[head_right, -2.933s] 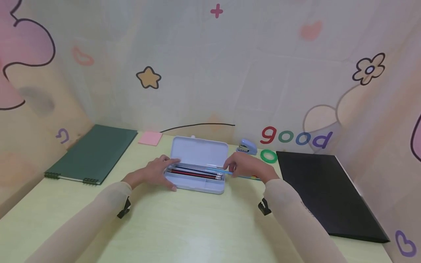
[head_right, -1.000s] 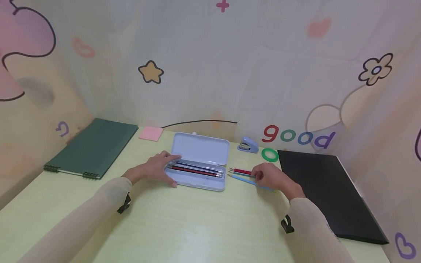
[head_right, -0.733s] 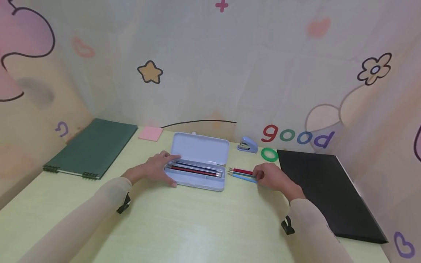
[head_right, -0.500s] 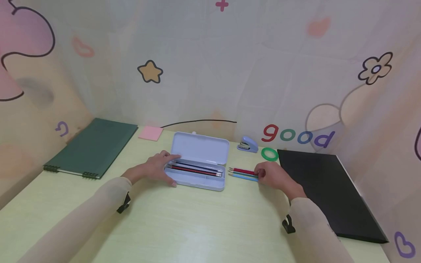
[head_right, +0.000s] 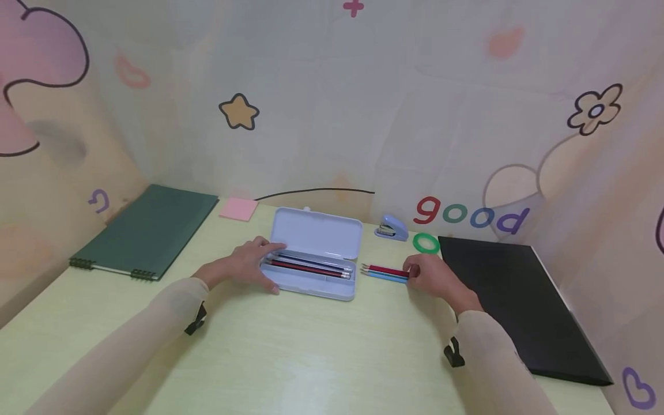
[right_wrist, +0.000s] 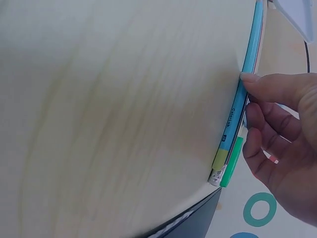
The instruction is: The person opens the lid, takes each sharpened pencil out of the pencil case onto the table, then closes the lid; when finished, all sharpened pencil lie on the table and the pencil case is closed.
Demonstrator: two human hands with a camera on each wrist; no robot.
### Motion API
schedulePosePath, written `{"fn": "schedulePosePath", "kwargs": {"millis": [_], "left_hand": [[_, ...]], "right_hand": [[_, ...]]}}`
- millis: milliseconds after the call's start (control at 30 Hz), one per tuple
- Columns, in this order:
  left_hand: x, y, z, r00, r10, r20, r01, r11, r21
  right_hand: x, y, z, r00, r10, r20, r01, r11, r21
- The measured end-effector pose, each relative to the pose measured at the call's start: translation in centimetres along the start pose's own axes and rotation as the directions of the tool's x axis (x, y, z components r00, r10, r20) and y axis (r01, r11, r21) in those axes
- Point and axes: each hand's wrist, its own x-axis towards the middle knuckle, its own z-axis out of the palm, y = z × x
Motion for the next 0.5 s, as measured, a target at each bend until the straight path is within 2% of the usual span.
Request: {"fn": "schedulePosePath", "kwargs": {"millis": [300,500], "left_hand": [[0.18,-0.01,0.02,1.0,0.003,-0.002,-0.003,1.0,0.01],[0.18,-0.1,0.11,1.0,-0.003,0.003,0.003,1.0,0.001]], "right_hand": [[-0.01,0.37,-0.18,1.0,0.011,-0.01,-0.011,1.0,-0.001],[0.51,-0.59,-0.61,1.0,-0.009,-0.015,0.009,1.0,0.015]]}}
